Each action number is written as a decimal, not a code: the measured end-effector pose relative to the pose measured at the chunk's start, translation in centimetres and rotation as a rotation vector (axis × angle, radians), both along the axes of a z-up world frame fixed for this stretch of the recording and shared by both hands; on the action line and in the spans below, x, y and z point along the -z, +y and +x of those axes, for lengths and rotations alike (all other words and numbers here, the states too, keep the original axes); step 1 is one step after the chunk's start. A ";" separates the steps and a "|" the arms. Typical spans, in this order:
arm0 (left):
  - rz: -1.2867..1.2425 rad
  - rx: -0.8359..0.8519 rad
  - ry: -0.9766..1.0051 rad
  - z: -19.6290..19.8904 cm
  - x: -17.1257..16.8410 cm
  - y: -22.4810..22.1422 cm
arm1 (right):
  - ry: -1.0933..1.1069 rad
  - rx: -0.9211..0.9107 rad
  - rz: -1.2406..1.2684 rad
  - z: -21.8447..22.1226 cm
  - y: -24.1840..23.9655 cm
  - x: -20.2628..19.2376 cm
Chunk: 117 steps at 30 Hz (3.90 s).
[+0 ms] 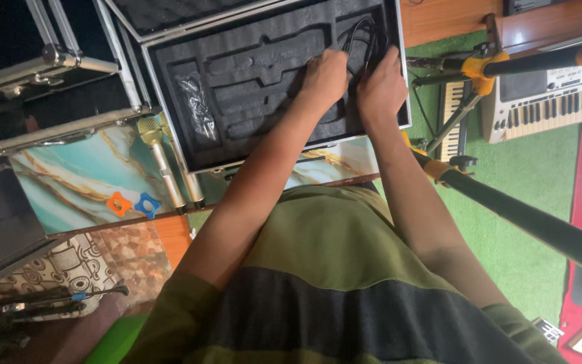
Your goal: The person places microphone accessories including cables and rubber rings into a padded case, followed by two handheld microphones.
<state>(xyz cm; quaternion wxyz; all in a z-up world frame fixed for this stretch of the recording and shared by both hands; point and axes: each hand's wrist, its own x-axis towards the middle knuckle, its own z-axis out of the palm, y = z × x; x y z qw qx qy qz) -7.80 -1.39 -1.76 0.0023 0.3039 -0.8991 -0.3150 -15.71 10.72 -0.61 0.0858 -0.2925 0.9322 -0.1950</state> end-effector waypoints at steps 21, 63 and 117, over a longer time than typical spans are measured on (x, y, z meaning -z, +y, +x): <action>-0.229 -0.115 -0.093 -0.1 -1.6 1.6 | -0.008 -0.177 0.055 -0.4 1.8 0.3; 0.068 -0.250 0.796 22.7 -27.8 5.7 | -0.628 -0.451 -0.878 5.8 9.7 -23.9; -0.207 -0.890 0.843 63.3 -28.4 7.0 | -0.776 -0.978 -0.585 40.5 -4.5 -24.6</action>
